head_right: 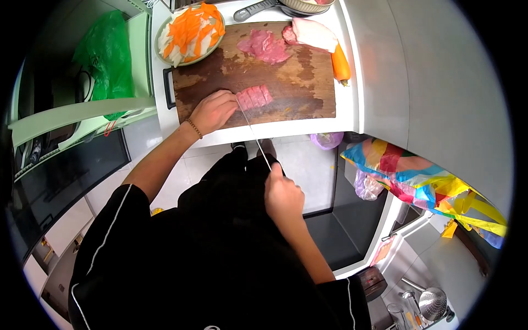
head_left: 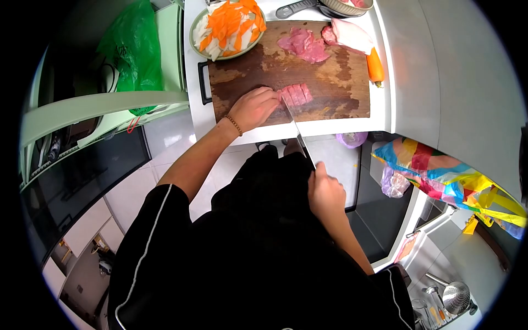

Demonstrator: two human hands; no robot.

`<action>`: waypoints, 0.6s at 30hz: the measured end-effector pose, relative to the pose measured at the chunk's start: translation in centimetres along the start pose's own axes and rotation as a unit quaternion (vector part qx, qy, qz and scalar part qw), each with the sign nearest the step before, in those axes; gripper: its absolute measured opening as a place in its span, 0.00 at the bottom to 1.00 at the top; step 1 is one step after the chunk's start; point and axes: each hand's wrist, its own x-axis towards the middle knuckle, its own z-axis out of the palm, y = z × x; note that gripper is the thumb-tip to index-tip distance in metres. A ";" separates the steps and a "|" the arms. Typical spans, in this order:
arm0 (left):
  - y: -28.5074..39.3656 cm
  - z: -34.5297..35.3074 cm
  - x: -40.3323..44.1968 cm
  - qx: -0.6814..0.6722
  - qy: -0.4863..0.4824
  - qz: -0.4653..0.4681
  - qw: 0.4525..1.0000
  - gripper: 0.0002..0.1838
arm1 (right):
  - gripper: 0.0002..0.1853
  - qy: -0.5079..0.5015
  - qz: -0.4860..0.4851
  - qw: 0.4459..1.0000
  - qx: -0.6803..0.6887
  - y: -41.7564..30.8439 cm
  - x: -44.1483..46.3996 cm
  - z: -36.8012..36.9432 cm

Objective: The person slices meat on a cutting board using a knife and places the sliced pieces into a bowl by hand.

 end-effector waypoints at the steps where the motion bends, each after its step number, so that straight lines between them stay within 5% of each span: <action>1: 0.1 -0.1 0.1 -0.003 0.004 0.001 1.000 0.06 | 0.08 0.003 -0.002 1.000 -0.005 0.7 -1.0 -0.3; 5: -0.1 -0.2 -0.1 -0.021 -0.005 -0.010 1.000 0.05 | 0.08 0.000 -0.012 1.000 -0.005 2.8 -3.3 -2.1; 8: 0.5 -2.1 0.9 -0.076 -0.081 -0.066 0.992 0.19 | 0.07 0.043 0.023 0.997 0.062 4.0 -3.7 -2.8; 11: -0.4 -3.7 5.1 -0.093 -0.203 -0.057 0.973 0.36 | 0.08 0.078 0.041 0.987 0.138 4.9 -2.7 -3.5; 14: 0.1 -3.6 9.7 0.044 -0.381 0.043 0.923 0.44 | 0.08 0.084 0.061 0.982 0.159 5.3 -1.9 -4.0; 15: -0.7 -2.1 9.7 0.042 -0.360 0.114 0.925 0.39 | 0.08 0.084 0.068 0.980 0.168 5.3 -1.7 -4.1; 18: 0.2 -1.2 12.6 0.155 -0.495 0.181 0.835 0.33 | 0.09 0.087 0.087 0.976 0.181 5.2 -1.7 -4.4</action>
